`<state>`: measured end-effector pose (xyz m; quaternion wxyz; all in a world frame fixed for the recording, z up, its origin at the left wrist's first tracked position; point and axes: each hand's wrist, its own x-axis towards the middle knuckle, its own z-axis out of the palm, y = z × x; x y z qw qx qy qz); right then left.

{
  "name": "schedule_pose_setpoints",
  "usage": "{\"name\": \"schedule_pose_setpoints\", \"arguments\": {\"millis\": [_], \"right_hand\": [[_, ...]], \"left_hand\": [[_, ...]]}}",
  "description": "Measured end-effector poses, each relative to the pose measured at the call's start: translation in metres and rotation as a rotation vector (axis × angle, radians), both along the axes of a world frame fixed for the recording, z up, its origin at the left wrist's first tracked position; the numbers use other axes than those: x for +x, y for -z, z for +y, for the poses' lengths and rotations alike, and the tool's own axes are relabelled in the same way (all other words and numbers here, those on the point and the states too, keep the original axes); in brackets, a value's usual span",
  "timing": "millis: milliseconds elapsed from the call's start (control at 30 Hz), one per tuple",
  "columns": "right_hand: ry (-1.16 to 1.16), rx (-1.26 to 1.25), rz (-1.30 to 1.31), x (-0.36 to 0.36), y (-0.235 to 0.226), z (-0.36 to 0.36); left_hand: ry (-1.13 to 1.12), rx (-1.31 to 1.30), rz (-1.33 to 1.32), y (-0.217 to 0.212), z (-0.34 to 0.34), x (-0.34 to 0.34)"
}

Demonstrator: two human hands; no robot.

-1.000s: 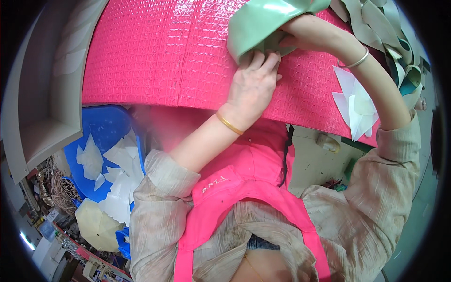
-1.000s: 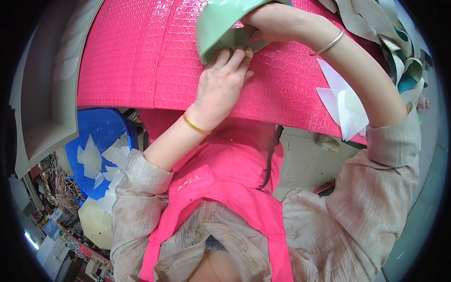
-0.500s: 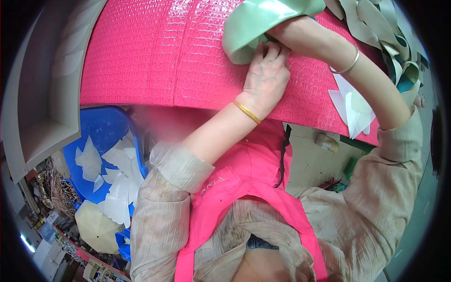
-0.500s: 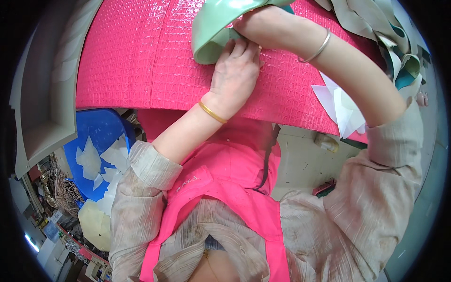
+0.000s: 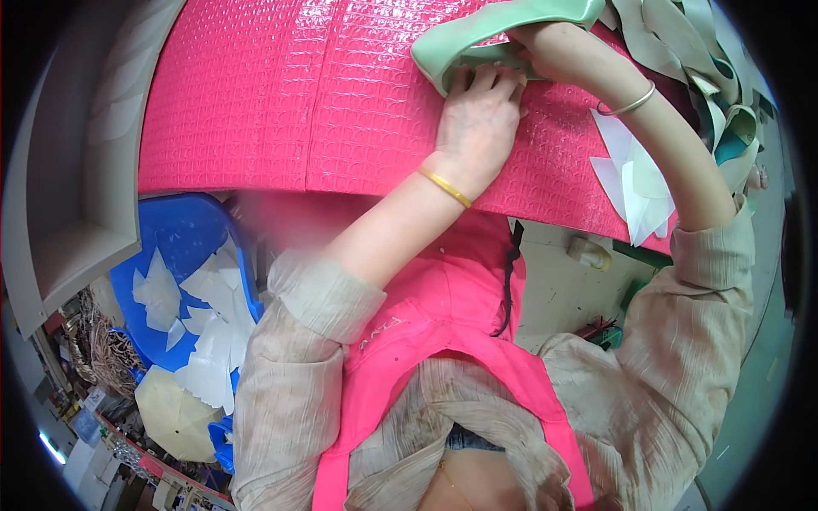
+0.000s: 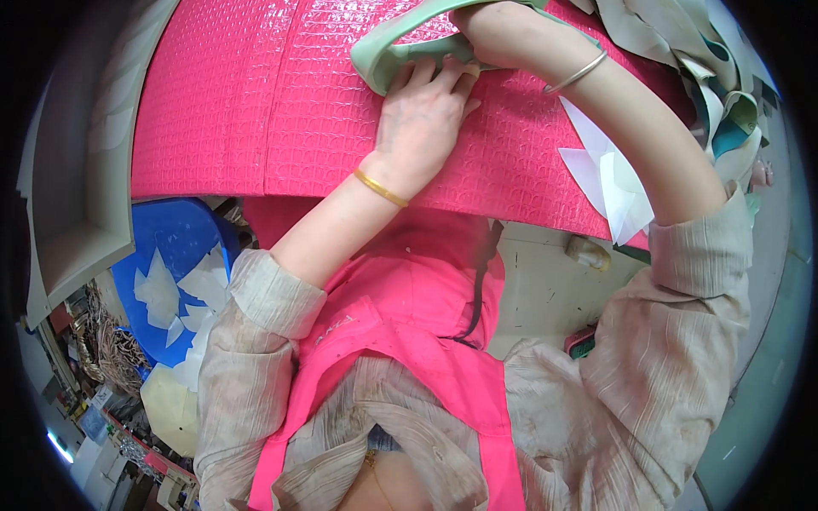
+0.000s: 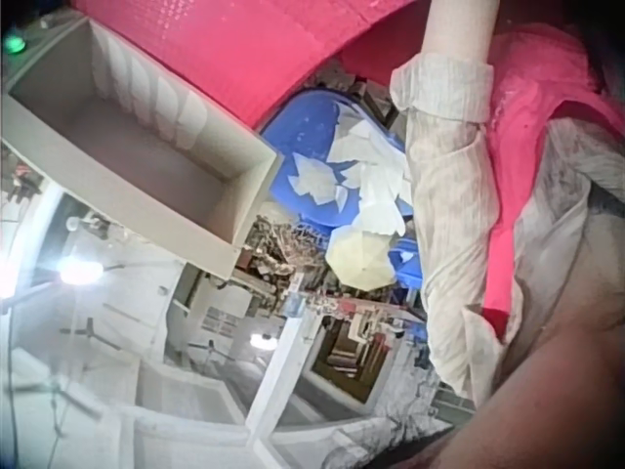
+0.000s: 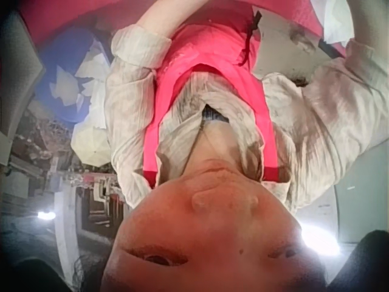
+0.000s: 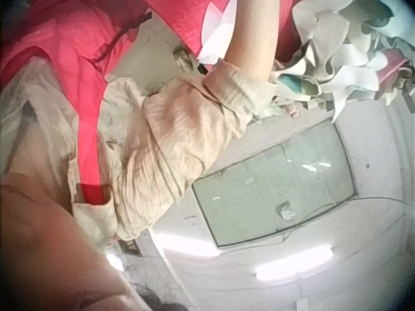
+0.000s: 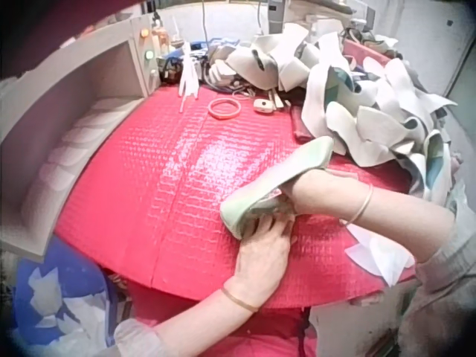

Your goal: The person assembles a light green shoe by hand on a pink textured work surface. They pick up a shoe upper, insert a white insole, and then use a small wooden stick to press and smooth the inner lining and edges of the shoe. The person handles multiple shoe parts and tools during the process.

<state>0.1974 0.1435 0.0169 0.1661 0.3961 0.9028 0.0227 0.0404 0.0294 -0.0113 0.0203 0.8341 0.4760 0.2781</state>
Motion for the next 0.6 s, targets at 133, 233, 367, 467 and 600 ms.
{"name": "schedule_pose_setpoints", "arguments": {"millis": [133, 233, 367, 467, 600], "right_hand": [[-0.164, 0.248, 0.052, -0.003, 0.014, 0.001], [-0.272, 0.412, 0.172, -0.002, 0.004, -0.016], [-0.199, 0.322, 0.176, -0.037, -0.032, -0.049], [-0.121, -0.009, 0.690, -0.030, -0.027, -0.060], [-0.060, -0.083, 0.806, -0.017, 0.010, -0.093]], "left_hand": [[-0.076, 0.013, 0.018, 0.003, -0.001, 0.004], [-0.126, 0.015, -0.057, 0.007, -0.003, 0.011], [-0.222, 0.021, 0.044, 0.011, -0.005, 0.026], [-0.131, 0.039, 0.153, 0.017, -0.008, 0.017], [0.048, 0.073, 0.232, -0.026, -0.020, -0.079]]}}
